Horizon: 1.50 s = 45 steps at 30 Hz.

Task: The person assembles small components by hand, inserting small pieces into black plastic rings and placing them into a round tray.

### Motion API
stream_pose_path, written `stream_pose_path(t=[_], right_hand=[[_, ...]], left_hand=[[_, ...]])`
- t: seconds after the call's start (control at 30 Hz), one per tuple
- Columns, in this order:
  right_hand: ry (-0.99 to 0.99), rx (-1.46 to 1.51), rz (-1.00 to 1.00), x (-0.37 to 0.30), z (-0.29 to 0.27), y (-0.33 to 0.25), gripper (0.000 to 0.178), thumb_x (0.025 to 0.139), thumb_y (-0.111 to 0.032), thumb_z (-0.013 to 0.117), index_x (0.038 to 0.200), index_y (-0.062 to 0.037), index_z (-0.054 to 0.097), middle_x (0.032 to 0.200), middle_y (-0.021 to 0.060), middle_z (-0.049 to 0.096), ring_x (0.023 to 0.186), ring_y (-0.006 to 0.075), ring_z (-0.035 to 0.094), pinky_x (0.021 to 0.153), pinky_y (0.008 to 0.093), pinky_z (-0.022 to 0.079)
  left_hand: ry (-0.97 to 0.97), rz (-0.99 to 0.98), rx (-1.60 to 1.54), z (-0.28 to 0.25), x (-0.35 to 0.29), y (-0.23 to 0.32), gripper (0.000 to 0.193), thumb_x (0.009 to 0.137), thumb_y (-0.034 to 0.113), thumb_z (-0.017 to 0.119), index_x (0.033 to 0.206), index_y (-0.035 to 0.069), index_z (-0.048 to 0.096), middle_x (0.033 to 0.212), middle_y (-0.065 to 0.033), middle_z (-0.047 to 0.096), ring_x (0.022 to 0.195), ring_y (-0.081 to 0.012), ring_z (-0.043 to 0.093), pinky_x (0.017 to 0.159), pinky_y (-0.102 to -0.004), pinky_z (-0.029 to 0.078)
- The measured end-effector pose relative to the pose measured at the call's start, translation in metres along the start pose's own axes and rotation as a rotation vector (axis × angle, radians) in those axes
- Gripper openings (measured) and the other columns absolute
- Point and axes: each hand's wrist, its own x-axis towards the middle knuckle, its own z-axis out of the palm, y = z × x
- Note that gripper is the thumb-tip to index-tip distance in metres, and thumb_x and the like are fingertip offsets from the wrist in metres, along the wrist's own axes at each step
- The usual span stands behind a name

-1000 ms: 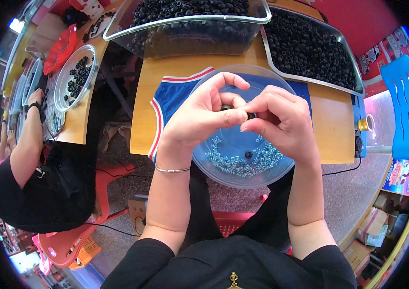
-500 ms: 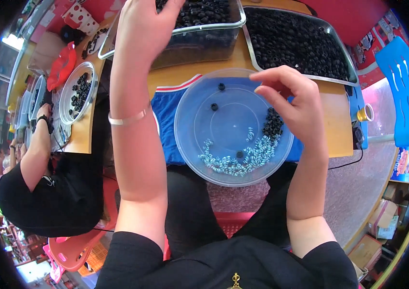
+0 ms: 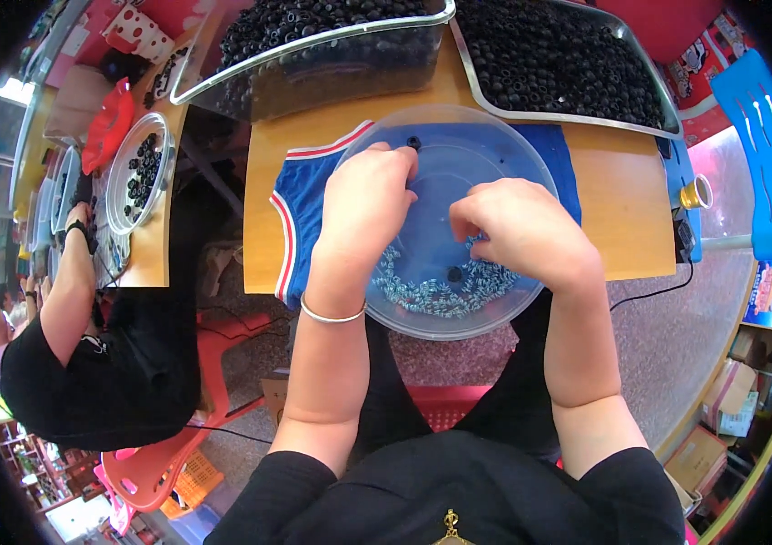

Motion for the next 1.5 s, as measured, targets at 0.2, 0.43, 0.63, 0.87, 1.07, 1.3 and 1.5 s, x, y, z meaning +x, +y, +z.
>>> stream_pose_path(t=[0.2,0.43,0.63,0.87,1.07,1.3,1.5], right_hand=[[-0.017,-0.068,0.031,0.003,0.007,0.002,0.015,0.067,-0.004,0.071,0.081,-0.0056,0.065,0.085,0.0112,0.067,0.08,0.0305,0.065,0.072,0.0405,0.051],[0.198,0.504,0.013,0.006,-0.02,0.008,0.013,0.078,-0.004,0.065,0.091,-0.002,0.064,0.083,0.0071,0.066,0.072,0.0162,0.062,0.065,0.03,0.05],[0.269,0.989,0.085,0.009,-0.02,0.013,0.016,0.085,-0.004,0.071,0.099,0.0007,0.066,0.091,0.0027,0.067,0.084,0.0072,0.063,0.078,0.0211,0.051],[0.338,1.066,0.033,0.01,-0.016,0.011,0.013,0.083,-0.008,0.074,0.092,-0.0015,0.069,0.083,0.0014,0.068,0.076,0.0051,0.062,0.07,0.0192,0.049],[0.32,1.151,0.068,0.01,-0.02,0.007,0.014,0.082,-0.008,0.075,0.091,0.0005,0.067,0.084,0.0047,0.07,0.076,0.0061,0.063,0.071,0.0196,0.051],[0.304,1.139,0.075,0.009,-0.021,0.008,0.013,0.082,-0.008,0.075,0.086,-0.0021,0.064,0.081,0.0018,0.067,0.073,0.0043,0.06,0.066,0.0176,0.047],[0.31,1.147,0.049,0.007,-0.023,0.008,0.013,0.083,-0.008,0.074,0.087,-0.0009,0.065,0.082,0.0021,0.068,0.075,0.0043,0.061,0.068,0.0183,0.049]], left_hand=[[0.076,-0.035,-0.38,-0.002,0.0,0.0,0.01,0.079,0.002,0.066,0.088,0.002,0.063,0.088,-0.0093,0.062,0.078,-0.02,0.063,0.069,-0.0309,0.051],[-0.221,-0.178,-1.391,-0.018,-0.014,0.0,0.018,0.09,0.005,0.059,0.108,0.001,0.055,0.094,-0.0026,0.057,0.083,-0.0082,0.056,0.071,-0.0211,0.048],[-0.053,-0.011,-1.117,-0.013,-0.016,0.013,0.027,0.085,0.011,0.071,0.105,0.003,0.056,0.084,0.001,0.053,0.075,-0.0052,0.047,0.063,-0.02,0.042],[0.231,0.111,-0.768,-0.015,-0.017,0.029,0.021,0.076,0.006,0.076,0.089,0.004,0.059,0.068,-0.0004,0.05,0.06,-0.0092,0.045,0.054,-0.0235,0.039],[0.51,0.336,-0.487,-0.008,-0.011,0.026,0.019,0.072,0.004,0.077,0.084,0.004,0.064,0.064,-0.0022,0.047,0.055,-0.0133,0.044,0.05,-0.0278,0.036],[0.495,0.4,-0.273,-0.007,-0.013,0.025,0.015,0.076,0.014,0.074,0.08,0.009,0.06,0.068,-0.0049,0.052,0.063,-0.023,0.055,0.053,-0.034,0.044],[0.501,0.429,-0.34,-0.009,-0.013,0.03,0.018,0.073,0.008,0.077,0.084,0.004,0.063,0.064,-0.006,0.051,0.055,-0.0217,0.051,0.05,-0.0344,0.04]])
